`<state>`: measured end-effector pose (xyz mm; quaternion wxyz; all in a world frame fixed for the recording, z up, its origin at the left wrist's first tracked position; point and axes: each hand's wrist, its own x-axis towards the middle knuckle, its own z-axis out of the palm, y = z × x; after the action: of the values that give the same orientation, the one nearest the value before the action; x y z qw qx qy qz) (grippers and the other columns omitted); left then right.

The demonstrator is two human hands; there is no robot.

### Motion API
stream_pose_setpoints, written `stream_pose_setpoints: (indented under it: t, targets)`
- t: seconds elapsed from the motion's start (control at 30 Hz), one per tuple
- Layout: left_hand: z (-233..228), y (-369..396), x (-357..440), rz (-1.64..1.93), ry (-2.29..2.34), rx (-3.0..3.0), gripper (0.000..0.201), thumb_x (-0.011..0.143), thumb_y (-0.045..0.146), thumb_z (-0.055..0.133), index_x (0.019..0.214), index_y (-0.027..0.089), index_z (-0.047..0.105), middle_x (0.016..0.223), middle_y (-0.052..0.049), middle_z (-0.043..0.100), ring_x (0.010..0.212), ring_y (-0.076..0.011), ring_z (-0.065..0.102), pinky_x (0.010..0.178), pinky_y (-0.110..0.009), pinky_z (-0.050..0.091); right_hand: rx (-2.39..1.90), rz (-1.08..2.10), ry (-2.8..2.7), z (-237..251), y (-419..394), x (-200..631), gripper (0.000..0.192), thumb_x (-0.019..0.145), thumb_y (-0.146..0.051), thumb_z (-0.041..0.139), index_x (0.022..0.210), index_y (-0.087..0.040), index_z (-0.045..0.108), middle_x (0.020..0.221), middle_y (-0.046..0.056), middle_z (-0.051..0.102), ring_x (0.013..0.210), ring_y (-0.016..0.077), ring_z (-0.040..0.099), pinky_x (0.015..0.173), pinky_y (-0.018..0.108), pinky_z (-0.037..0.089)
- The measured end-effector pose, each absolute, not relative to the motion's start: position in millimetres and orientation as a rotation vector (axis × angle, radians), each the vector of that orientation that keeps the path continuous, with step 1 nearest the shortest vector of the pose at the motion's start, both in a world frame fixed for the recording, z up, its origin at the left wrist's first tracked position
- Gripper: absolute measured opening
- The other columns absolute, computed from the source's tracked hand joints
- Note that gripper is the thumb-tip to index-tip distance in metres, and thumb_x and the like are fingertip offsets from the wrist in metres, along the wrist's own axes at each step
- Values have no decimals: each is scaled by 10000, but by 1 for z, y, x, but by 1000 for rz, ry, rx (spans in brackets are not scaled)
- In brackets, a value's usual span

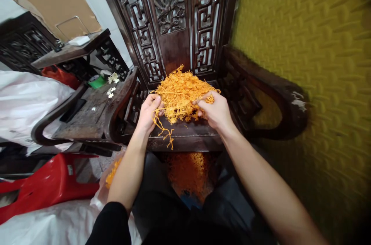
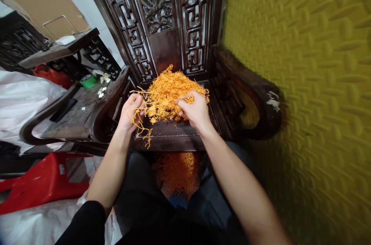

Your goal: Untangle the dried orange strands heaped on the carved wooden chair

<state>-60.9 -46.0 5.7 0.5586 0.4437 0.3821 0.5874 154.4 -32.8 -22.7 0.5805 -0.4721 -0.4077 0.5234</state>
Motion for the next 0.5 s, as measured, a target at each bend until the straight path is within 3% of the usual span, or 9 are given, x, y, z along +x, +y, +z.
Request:
stream_pose_setpoints:
  t: [0.13, 0.27, 0.4, 0.5]
  targets:
    - [4, -43, -61, 1392, 918, 1022, 455, 742, 444, 839, 844, 206, 465, 585, 71, 485, 448, -46, 397, 458, -173, 297, -995, 1345, -1015, -22, -36, 154, 321, 688, -196, 664, 1006, -206, 623, 735, 12, 701, 393, 101, 540, 310, 179, 221]
    - [1, -40, -57, 1399, 908, 1025, 449, 752, 445, 832, 845, 208, 463, 576, 75, 478, 445, -49, 395, 458, -178, 300, -935, 1460, -1012, -19, -41, 152, 483, 771, -331, 709, 1233, -196, 661, 771, 37, 687, 446, 112, 576, 318, 191, 228]
    - [0, -41, -52, 1398, 911, 1039, 447, 739, 445, 840, 841, 204, 478, 568, 78, 461, 444, -47, 378, 450, -178, 282, -902, 1501, -989, -20, -44, 146, 560, 729, -583, 795, 1069, -150, 694, 597, -32, 539, 392, 74, 460, 317, 195, 192]
    - [3, -44, -47, 1425, 924, 1034, 442, 717, 426, 855, 814, 193, 492, 552, 79, 438, 442, -42, 353, 445, -179, 260, -953, 1429, -1056, -26, -41, 146, 517, 706, -624, 804, 901, -171, 648, 498, -64, 466, 358, 78, 409, 319, 203, 199]
